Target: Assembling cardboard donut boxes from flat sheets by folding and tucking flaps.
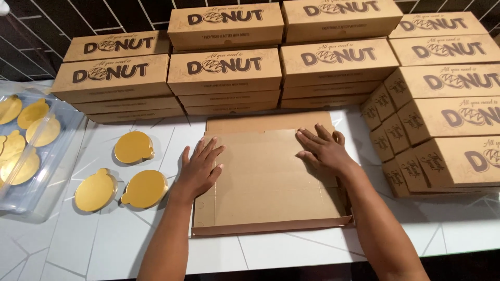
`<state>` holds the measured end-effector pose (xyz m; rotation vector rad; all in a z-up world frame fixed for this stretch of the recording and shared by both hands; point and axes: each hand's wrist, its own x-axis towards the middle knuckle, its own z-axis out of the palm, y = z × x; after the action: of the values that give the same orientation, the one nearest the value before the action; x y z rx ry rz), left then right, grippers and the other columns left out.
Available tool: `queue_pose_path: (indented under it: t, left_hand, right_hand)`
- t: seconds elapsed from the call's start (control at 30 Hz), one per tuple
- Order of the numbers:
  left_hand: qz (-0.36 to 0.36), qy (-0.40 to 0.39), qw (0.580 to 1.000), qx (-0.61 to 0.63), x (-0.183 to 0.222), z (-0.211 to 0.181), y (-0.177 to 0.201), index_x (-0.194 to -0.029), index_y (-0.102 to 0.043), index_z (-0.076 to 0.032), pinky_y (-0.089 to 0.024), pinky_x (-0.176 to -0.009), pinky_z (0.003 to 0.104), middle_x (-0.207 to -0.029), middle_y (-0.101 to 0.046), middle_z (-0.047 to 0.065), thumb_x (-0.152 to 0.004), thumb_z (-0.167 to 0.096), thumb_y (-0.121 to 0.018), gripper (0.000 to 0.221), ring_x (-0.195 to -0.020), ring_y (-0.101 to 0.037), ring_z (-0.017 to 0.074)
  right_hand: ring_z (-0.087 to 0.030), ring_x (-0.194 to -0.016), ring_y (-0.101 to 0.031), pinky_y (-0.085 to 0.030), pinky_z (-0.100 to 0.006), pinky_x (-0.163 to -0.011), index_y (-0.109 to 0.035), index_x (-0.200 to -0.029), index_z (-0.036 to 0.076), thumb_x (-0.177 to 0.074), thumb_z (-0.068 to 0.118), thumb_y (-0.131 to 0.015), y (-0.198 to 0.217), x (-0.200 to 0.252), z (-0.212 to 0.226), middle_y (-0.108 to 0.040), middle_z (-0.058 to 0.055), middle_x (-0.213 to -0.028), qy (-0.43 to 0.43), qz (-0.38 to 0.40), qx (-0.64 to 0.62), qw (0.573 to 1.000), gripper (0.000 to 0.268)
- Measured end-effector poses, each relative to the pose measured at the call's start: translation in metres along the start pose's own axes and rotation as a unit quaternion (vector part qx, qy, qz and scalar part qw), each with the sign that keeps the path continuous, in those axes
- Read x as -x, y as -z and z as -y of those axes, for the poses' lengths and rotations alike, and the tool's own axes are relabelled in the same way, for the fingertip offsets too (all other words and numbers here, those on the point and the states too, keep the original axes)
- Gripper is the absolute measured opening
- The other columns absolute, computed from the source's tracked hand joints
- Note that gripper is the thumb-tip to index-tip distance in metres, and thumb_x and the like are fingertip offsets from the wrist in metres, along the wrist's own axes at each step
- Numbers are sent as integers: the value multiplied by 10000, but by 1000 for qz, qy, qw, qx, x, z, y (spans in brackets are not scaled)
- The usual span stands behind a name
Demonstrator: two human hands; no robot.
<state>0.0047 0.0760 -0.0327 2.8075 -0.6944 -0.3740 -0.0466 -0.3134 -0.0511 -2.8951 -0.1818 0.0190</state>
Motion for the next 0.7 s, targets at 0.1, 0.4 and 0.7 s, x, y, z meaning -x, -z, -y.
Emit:
queue_pose_path:
  t: [0.1,0.4,0.7]
  left_hand:
    - [-13,0,1000,-26,-4,-1,-5,-1557,-353,-322,-62,-1218,674,-1716,-207,32,-978,-598,-438,648,-1581,-144,337]
    - [-12,24,998,-61,0,-13,0,-1567,-331,-320,-80,-1233,654,-1715,-208,32,-940,-735,-415,756,-1582,-156,320]
    - [-12,25,997,-67,1,-18,6,-1557,-382,-322,-81,-1229,654,-1712,-237,14,-923,-698,-486,745,-1583,-174,319]
  right_hand:
    - [-236,-1559,-264,-154,-601,-1211,-422,-1561,395,-1008,680,-364,-22,-13,-4,-408,145,-1627,-46,-24,35,998,625]
    - [-275,-1587,-210,-84,-690,-1206,-535,-1469,423,-972,591,-548,0,-1,-4,-459,176,-1590,-45,18,25,999,525]
    - [-284,-1574,-224,-54,-691,-1201,-450,-1554,366,-997,639,-442,-7,-12,6,-437,109,-1617,-42,-14,24,999,620]
